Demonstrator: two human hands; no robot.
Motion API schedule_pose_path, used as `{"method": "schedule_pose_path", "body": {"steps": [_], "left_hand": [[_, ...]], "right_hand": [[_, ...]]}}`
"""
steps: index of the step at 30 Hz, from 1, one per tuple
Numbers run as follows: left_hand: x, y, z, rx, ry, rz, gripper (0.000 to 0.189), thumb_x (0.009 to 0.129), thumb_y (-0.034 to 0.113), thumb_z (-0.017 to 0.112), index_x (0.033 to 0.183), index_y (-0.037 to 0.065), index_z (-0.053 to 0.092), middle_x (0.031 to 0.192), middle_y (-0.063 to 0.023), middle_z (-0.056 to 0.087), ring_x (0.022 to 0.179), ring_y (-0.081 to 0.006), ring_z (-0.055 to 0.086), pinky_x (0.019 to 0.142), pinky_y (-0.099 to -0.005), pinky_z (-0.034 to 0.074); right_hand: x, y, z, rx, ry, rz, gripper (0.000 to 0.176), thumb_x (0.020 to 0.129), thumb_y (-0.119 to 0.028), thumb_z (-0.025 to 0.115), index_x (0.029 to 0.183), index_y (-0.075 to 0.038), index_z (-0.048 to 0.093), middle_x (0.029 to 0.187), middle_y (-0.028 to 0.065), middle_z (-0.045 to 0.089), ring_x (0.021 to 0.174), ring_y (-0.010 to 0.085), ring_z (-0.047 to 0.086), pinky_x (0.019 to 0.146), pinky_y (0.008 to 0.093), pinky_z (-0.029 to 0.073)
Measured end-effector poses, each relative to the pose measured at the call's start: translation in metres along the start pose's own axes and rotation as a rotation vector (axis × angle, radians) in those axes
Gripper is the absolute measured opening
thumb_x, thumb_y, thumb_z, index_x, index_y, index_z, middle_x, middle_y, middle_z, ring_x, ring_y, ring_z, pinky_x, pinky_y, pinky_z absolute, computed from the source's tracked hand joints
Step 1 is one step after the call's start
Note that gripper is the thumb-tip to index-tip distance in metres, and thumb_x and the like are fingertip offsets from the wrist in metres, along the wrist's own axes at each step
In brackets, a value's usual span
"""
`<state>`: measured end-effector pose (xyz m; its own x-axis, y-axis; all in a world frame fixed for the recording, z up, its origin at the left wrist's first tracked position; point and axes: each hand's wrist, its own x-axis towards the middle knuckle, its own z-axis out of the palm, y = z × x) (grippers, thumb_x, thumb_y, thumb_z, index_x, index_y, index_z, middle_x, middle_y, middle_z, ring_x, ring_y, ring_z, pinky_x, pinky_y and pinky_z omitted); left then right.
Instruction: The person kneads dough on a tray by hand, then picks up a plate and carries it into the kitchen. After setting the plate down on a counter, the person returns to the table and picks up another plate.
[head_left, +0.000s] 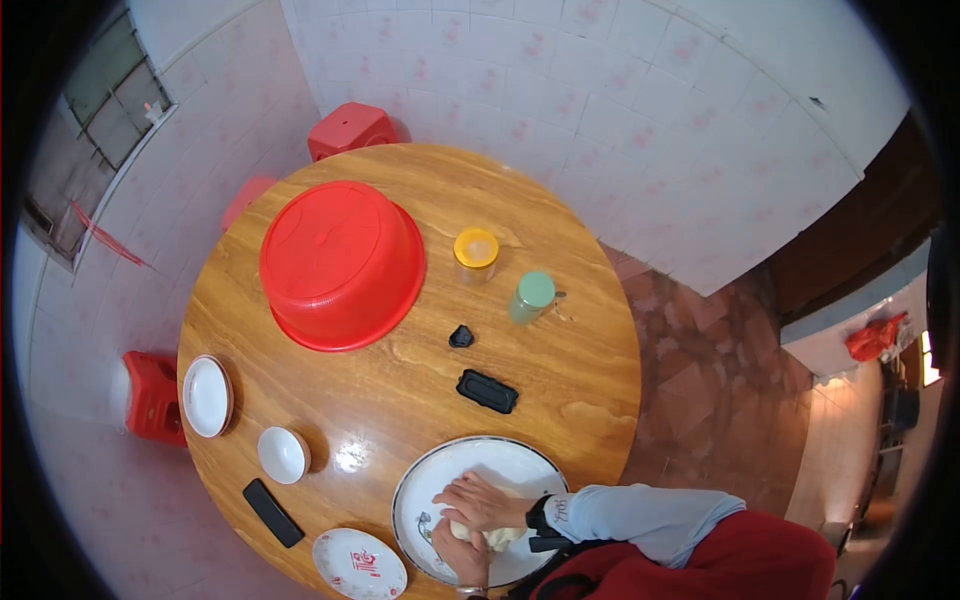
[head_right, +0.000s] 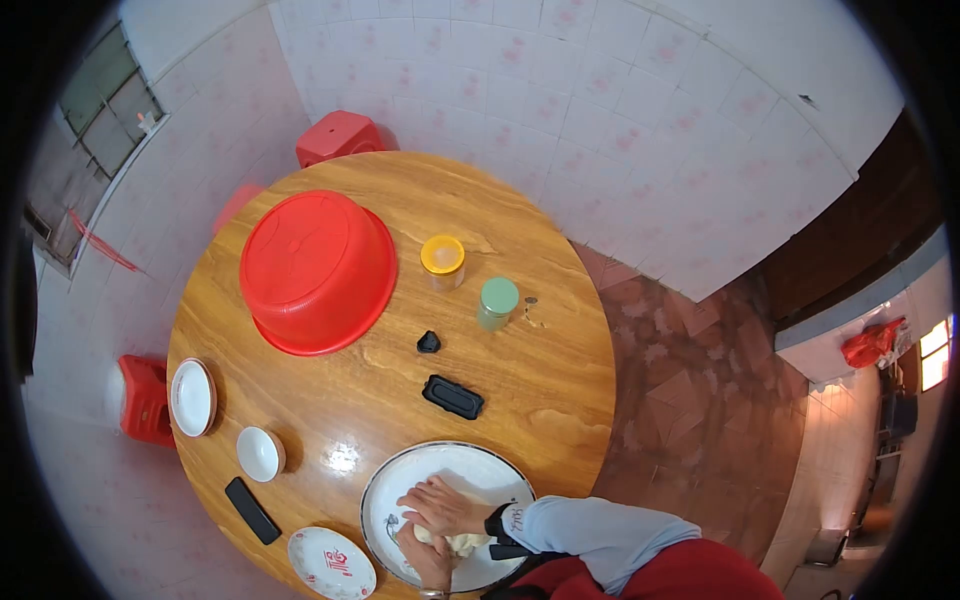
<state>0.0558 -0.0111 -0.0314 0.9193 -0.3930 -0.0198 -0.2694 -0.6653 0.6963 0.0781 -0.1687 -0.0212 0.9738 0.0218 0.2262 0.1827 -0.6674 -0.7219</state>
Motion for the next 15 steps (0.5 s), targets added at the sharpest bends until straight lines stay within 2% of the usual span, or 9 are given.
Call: {"method": "schedule_pose_path", "body": {"steps": [2, 5, 8, 9, 10, 12, 13, 14, 15], "left_hand": [[0.016, -0.005, 0.001, 0.009, 0.052, 0.025, 0.052, 0.088, 0.034, 0.061, 0.119, -0.006, 0.049, 0.101, -0.0249, 0.053, 0.098, -0.0438, 0.050, 0.086, -0.0512, 0.039], [0.036, -0.002, -0.011, -0.019, -0.101, -0.091, 0.045, 0.088, 0.030, 0.061, 0.116, -0.004, 0.052, 0.101, -0.0248, 0.056, 0.096, -0.0443, 0.054, 0.085, -0.0488, 0.044], [0.050, -0.003, -0.021, -0.064, -0.204, -0.211, 0.042, 0.087, 0.029, 0.063, 0.114, -0.002, 0.055, 0.100, -0.0228, 0.058, 0.095, -0.0434, 0.055, 0.084, -0.0490, 0.046], [0.056, -0.002, -0.025, -0.063, -0.229, -0.216, 0.040, 0.085, 0.027, 0.067, 0.114, 0.001, 0.057, 0.102, -0.0208, 0.059, 0.095, -0.0419, 0.057, 0.083, -0.0491, 0.047], [0.056, 0.001, -0.030, -0.057, -0.204, -0.215, 0.040, 0.085, 0.027, 0.067, 0.114, 0.001, 0.057, 0.102, -0.0208, 0.059, 0.095, -0.0419, 0.057, 0.083, -0.0491, 0.047], [0.050, 0.018, -0.046, 0.009, -0.165, -0.002, 0.041, 0.082, 0.026, 0.070, 0.115, 0.004, 0.059, 0.104, -0.0186, 0.060, 0.095, -0.0405, 0.057, 0.082, -0.0479, 0.047], [0.046, 0.029, -0.056, 0.062, -0.138, 0.065, 0.047, 0.078, 0.026, 0.075, 0.117, 0.005, 0.059, 0.105, -0.0164, 0.061, 0.097, -0.0377, 0.056, 0.084, -0.0467, 0.045], [0.041, 0.041, -0.065, 0.065, -0.127, 0.052, 0.047, 0.078, 0.026, 0.075, 0.117, 0.005, 0.059, 0.105, -0.0164, 0.061, 0.097, -0.0377, 0.056, 0.084, -0.0467, 0.045], [0.038, 0.053, -0.073, 0.091, -0.085, 0.102, 0.049, 0.076, 0.026, 0.078, 0.116, 0.006, 0.059, 0.105, -0.0156, 0.061, 0.098, -0.0368, 0.055, 0.085, -0.0466, 0.043]], "right_hand": [[0.014, 0.002, 0.003, -0.001, 0.058, -0.011, 0.020, 0.093, -0.024, 0.057, 0.104, -0.008, 0.059, 0.091, 0.0074, 0.060, 0.087, 0.0232, 0.056, 0.082, 0.0376, 0.038], [0.024, 0.009, 0.016, -0.046, 0.082, 0.124, 0.018, 0.094, -0.025, 0.055, 0.086, -0.010, 0.061, 0.083, 0.0077, 0.064, 0.082, 0.0250, 0.061, 0.076, 0.0397, 0.041], [0.029, 0.009, 0.016, -0.030, 0.003, 0.217, 0.022, 0.095, -0.028, 0.053, 0.086, -0.010, 0.062, 0.083, 0.0099, 0.066, 0.081, 0.0254, 0.063, 0.075, 0.0402, 0.041], [0.033, 0.007, 0.013, -0.008, -0.073, 0.296, 0.032, 0.097, -0.035, 0.047, 0.089, -0.008, 0.064, 0.083, 0.0127, 0.067, 0.085, 0.0289, 0.064, 0.078, 0.0429, 0.043], [0.035, 0.003, 0.010, -0.004, -0.071, 0.270, 0.032, 0.097, -0.035, 0.047, 0.089, -0.008, 0.064, 0.083, 0.0127, 0.067, 0.085, 0.0289, 0.064, 0.078, 0.0429, 0.043], [0.033, -0.007, 0.004, 0.303, -0.179, 0.628, 0.042, 0.099, -0.039, 0.039, 0.093, -0.006, 0.064, 0.088, 0.0147, 0.068, 0.091, 0.0335, 0.064, 0.082, 0.0457, 0.045], [0.035, -0.011, -0.012, 0.439, -0.266, 0.676, 0.047, 0.100, -0.041, 0.033, 0.098, -0.006, 0.064, 0.096, 0.0162, 0.069, 0.096, 0.0363, 0.063, 0.085, 0.0460, 0.047], [0.031, -0.014, -0.018, 0.440, -0.282, 0.667, 0.047, 0.100, -0.041, 0.033, 0.098, -0.006, 0.064, 0.096, 0.0162, 0.069, 0.096, 0.0363, 0.063, 0.085, 0.0460, 0.047], [0.029, -0.016, -0.022, 0.438, -0.299, 0.564, 0.047, 0.100, -0.040, 0.033, 0.099, -0.005, 0.064, 0.097, 0.0163, 0.068, 0.096, 0.0363, 0.063, 0.085, 0.0457, 0.047]]}}
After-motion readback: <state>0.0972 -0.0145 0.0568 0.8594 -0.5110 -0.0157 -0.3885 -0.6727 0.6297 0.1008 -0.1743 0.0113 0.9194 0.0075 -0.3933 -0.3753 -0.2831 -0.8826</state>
